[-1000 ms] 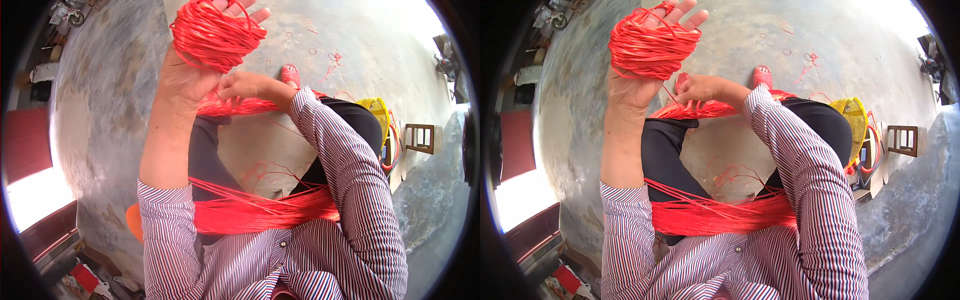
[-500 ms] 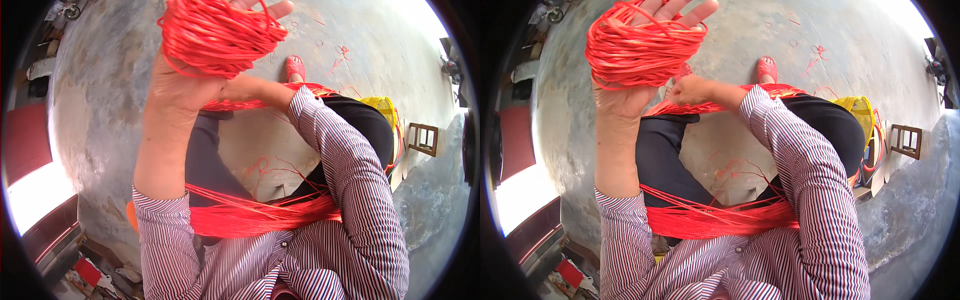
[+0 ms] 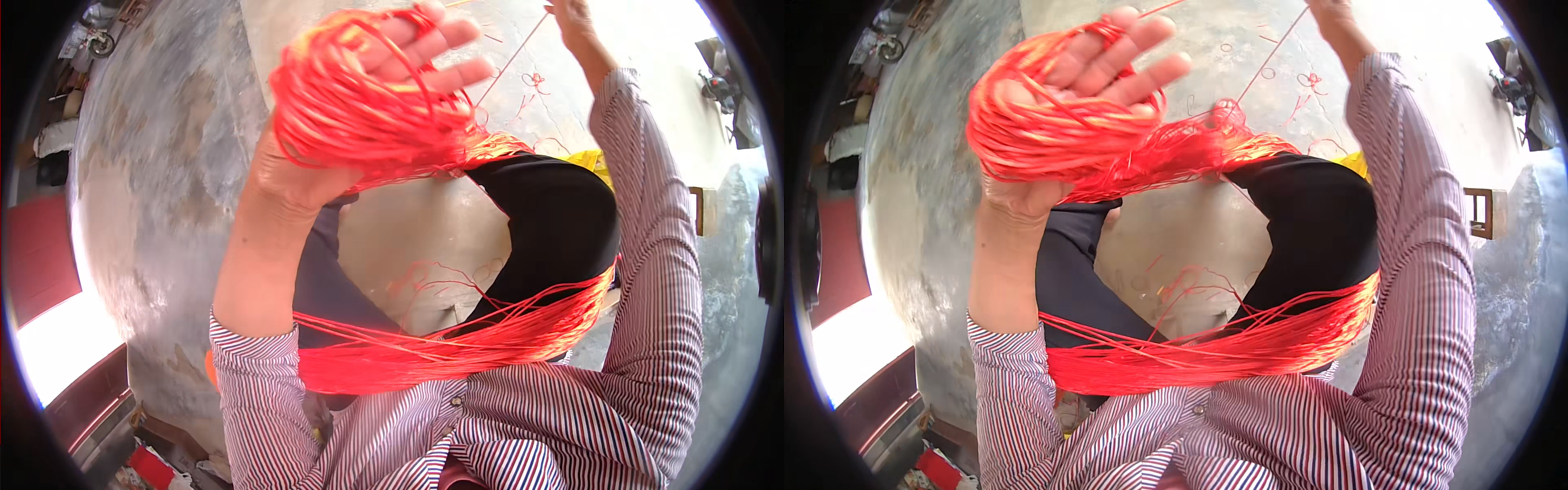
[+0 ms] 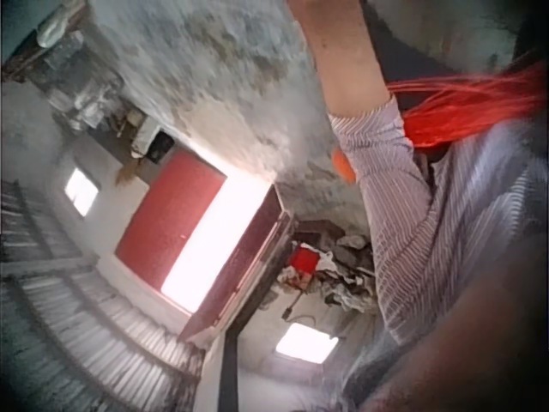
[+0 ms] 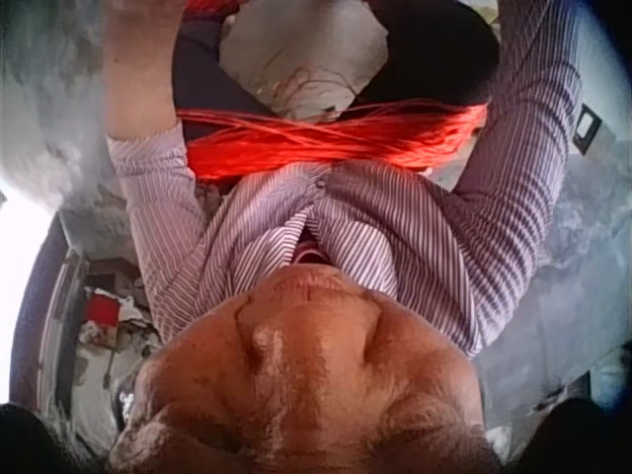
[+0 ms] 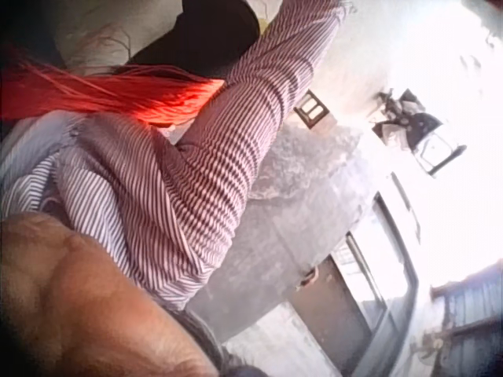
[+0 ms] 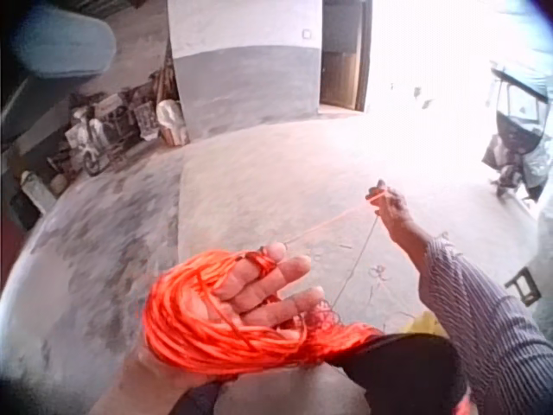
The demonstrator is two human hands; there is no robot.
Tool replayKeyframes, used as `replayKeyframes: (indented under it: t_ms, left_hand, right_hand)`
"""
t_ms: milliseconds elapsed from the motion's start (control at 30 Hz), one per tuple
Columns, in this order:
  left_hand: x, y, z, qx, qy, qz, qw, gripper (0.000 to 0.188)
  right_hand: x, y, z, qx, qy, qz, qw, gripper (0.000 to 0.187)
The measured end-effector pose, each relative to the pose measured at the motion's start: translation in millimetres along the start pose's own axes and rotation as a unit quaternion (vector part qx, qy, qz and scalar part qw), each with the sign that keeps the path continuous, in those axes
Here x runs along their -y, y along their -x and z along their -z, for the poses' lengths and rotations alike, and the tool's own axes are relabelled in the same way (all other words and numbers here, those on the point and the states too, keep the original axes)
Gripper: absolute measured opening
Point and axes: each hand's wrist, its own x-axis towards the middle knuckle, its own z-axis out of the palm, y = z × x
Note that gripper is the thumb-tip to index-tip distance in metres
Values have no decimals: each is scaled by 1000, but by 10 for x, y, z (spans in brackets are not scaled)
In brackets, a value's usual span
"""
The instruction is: The person winds red plastic fiber into a ball by hand.
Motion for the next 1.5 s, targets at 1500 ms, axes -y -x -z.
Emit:
replayKeyframes:
  t_ms: [1500]
  left_hand:
    - [66, -245, 106, -109, -243, -4, 964, 74]
  right_hand:
    - [4, 1273, -1386, 479, 284, 55, 829, 49]
